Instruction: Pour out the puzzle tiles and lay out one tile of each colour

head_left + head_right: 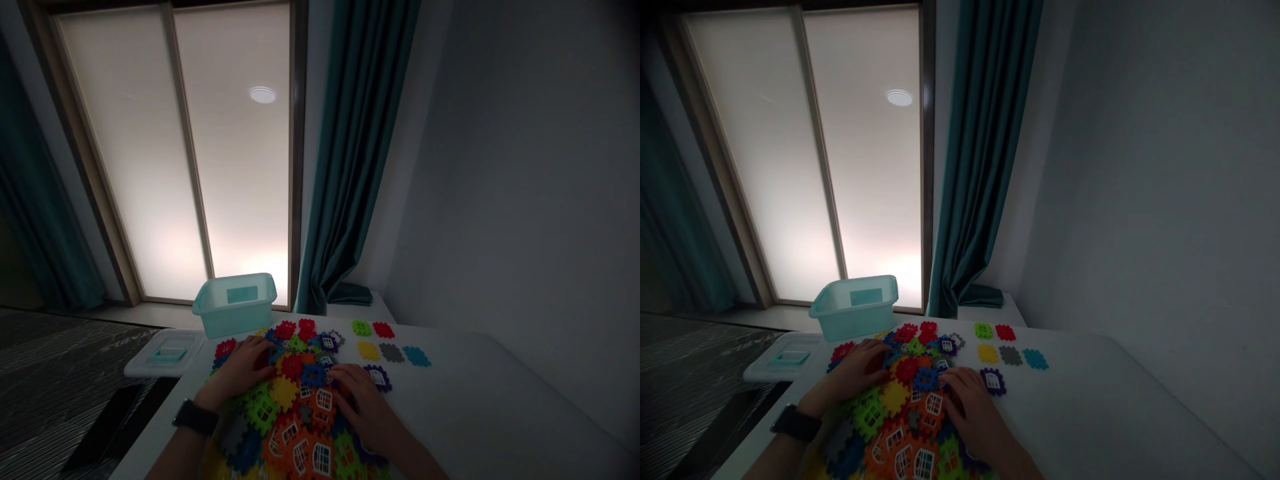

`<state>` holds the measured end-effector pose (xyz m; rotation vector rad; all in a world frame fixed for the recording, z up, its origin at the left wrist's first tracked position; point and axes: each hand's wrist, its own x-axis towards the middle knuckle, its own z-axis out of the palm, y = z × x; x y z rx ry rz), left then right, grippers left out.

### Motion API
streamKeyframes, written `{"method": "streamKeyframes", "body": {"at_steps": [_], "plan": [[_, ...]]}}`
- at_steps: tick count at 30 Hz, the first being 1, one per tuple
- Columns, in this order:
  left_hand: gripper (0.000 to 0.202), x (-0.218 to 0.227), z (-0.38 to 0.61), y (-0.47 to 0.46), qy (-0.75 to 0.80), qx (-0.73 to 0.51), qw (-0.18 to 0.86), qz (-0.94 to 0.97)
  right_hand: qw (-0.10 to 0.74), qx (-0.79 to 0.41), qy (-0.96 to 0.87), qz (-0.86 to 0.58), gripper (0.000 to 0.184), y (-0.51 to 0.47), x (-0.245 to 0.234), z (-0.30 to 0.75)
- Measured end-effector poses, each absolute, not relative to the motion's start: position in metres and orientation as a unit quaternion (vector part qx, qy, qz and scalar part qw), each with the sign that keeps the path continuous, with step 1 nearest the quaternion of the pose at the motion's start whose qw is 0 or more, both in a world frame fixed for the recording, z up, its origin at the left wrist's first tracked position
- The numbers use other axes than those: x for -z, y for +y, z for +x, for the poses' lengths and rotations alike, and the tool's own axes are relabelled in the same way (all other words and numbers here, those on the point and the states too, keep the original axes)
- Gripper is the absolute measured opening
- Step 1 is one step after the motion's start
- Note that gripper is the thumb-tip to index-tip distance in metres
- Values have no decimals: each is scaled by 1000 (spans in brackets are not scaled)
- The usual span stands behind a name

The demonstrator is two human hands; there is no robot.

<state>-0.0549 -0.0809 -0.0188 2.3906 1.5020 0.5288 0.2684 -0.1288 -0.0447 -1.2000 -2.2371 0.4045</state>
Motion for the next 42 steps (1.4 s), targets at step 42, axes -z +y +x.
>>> {"method": "streamKeyframes", "body": {"at_steps": [42], "plan": [[7, 17, -35, -83, 468, -225, 66, 852, 300, -127, -835, -444, 26, -130, 42, 268]]}}
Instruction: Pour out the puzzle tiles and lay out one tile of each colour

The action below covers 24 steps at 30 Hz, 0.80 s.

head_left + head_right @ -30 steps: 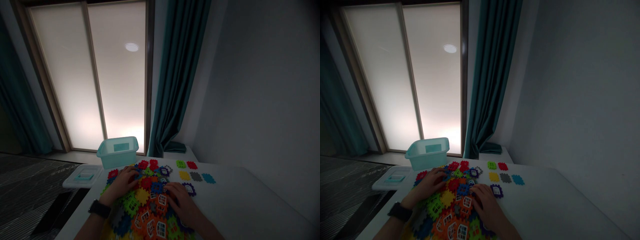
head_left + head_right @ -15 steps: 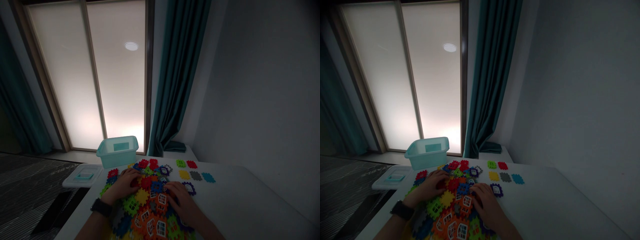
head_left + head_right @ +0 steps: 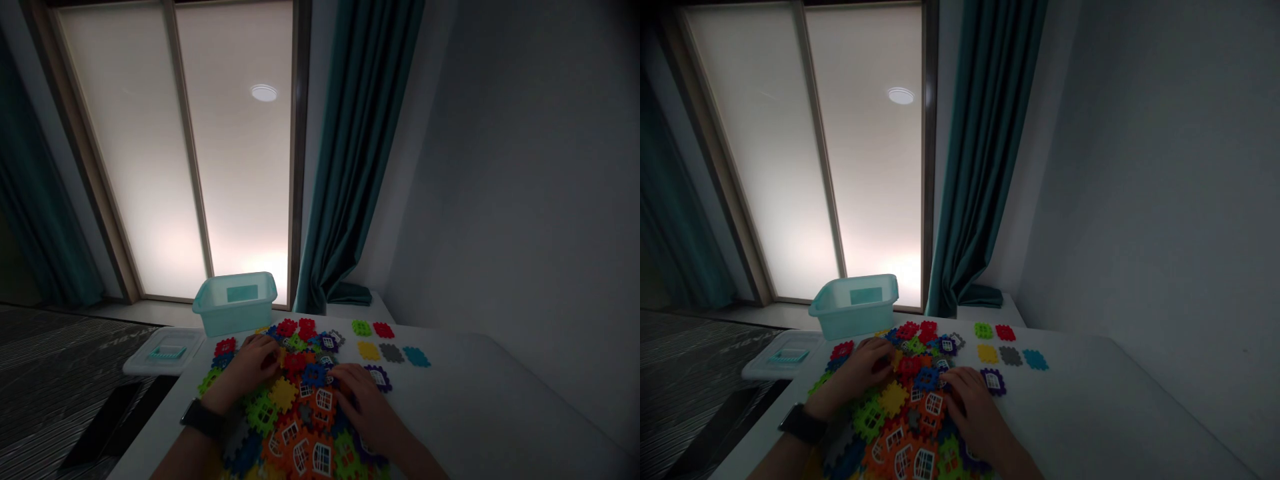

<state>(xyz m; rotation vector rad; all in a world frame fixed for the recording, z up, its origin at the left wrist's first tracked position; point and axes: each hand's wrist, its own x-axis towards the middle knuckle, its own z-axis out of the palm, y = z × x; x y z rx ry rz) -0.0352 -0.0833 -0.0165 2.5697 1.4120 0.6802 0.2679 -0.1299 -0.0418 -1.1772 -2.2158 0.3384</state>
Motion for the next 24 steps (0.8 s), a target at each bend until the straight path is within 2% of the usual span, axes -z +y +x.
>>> {"method": "streamKeyframes", "body": {"at_steps": [8, 13, 20, 24], "plan": [[19, 9, -38, -83, 463, -306, 99, 826, 311, -121, -832, -443, 29, -129, 42, 269], [24, 1, -24, -91, 464, -359, 172, 792, 325, -109, -831, -438, 31, -130, 40, 265], [24, 4, 4, -101, 415, -352, 267, 796, 340, -26, -846, -409, 44, -133, 42, 253], [20, 8, 11, -104, 393, -342, 297, 800, 335, 17, -858, -390, 43, -134, 42, 250]]}}
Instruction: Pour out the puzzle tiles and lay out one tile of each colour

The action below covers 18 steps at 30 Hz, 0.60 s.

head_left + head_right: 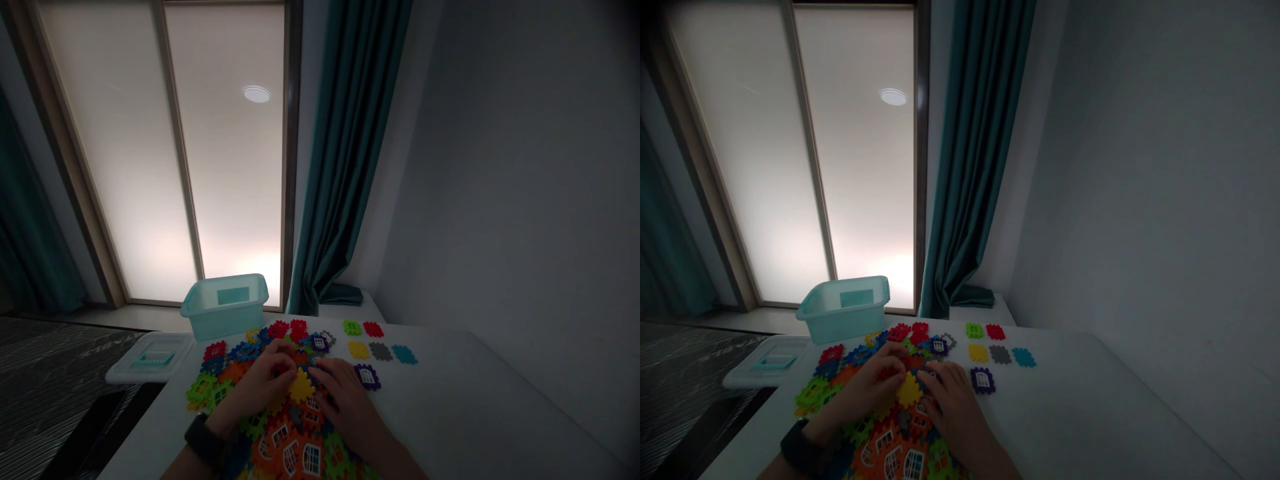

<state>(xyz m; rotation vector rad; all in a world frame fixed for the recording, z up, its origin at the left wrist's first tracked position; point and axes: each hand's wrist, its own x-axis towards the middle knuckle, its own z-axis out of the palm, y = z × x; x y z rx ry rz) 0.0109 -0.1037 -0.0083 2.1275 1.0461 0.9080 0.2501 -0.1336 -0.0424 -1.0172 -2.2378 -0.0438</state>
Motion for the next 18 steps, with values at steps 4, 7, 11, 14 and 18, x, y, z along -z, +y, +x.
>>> {"method": "streamKeyframes", "body": {"at_steps": [4, 7, 11, 14, 18], "plan": [[18, 10, 13, -105, 374, -343, 320, 800, 326, 32, -865, -380, 41, -134, 39, 250], [19, 10, 13, -107, 371, -342, 326, 799, 326, 39, -869, -369, 42, -135, 36, 249], [18, 10, 14, -107, 366, -342, 328, 801, 317, 36, -876, -362, 40, -136, 34, 250], [16, 10, 17, -108, 368, -346, 318, 802, 315, 18, -874, -371, 38, -137, 34, 251], [15, 8, 19, -111, 374, -351, 291, 808, 326, -16, -854, -405, 40, -137, 36, 253]]}}
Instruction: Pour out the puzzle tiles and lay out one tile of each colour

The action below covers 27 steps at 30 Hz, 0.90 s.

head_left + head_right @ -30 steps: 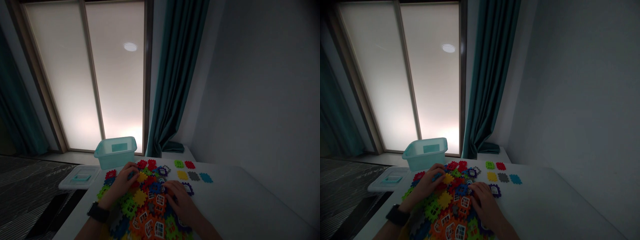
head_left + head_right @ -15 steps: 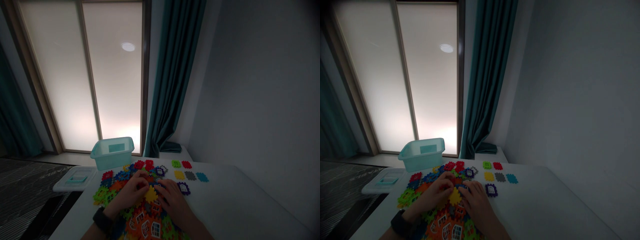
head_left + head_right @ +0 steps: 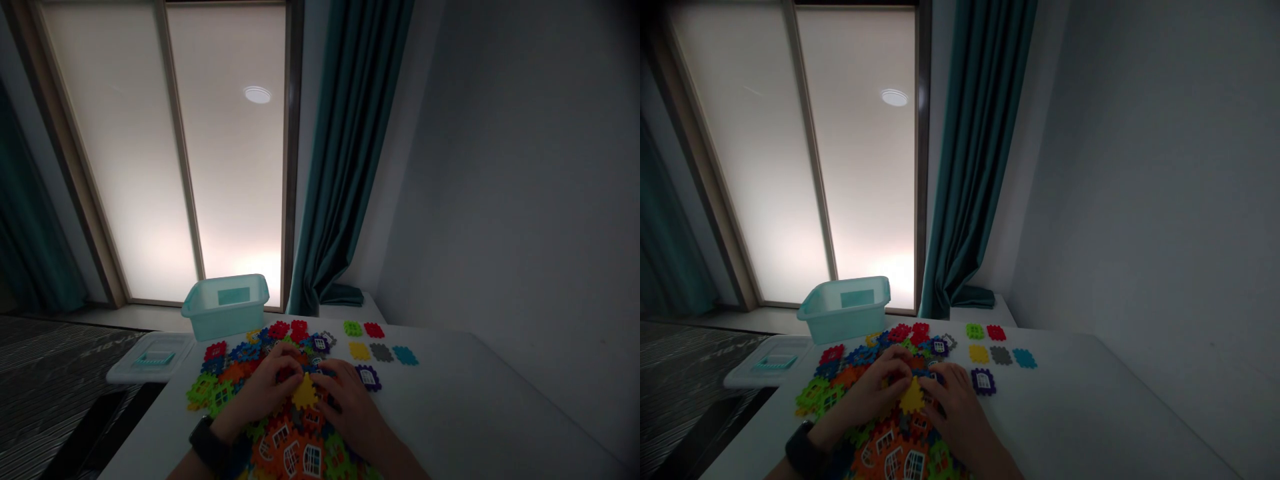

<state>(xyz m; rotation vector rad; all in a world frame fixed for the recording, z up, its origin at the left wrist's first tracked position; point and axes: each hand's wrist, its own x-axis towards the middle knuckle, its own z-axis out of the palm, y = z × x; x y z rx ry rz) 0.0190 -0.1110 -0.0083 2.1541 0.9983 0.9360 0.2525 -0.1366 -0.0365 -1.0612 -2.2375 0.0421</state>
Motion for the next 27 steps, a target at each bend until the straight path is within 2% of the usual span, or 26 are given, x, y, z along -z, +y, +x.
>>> {"method": "streamKeyframes", "body": {"at_steps": [2, 6, 8, 13, 19, 27], "plan": [[16, 9, 19, -113, 380, -350, 251, 818, 341, -33, -834, -431, 38, -136, 38, 254], [52, 16, 18, -114, 391, -340, 126, 846, 375, -61, -799, -466, 33, -133, 40, 257], [61, 20, 18, -113, 389, -331, 82, 856, 385, -73, -791, -469, 32, -133, 41, 257], [56, 22, 18, -112, 388, -330, 16, 861, 403, -105, -773, -478, 29, -136, 40, 254], [50, 21, 17, -112, 380, -327, -5, 865, 393, -116, -772, -486, 29, -136, 42, 254], [51, 19, 18, -114, 364, -308, -11, 879, 337, -99, -838, -418, 56, -135, 37, 259]]}}
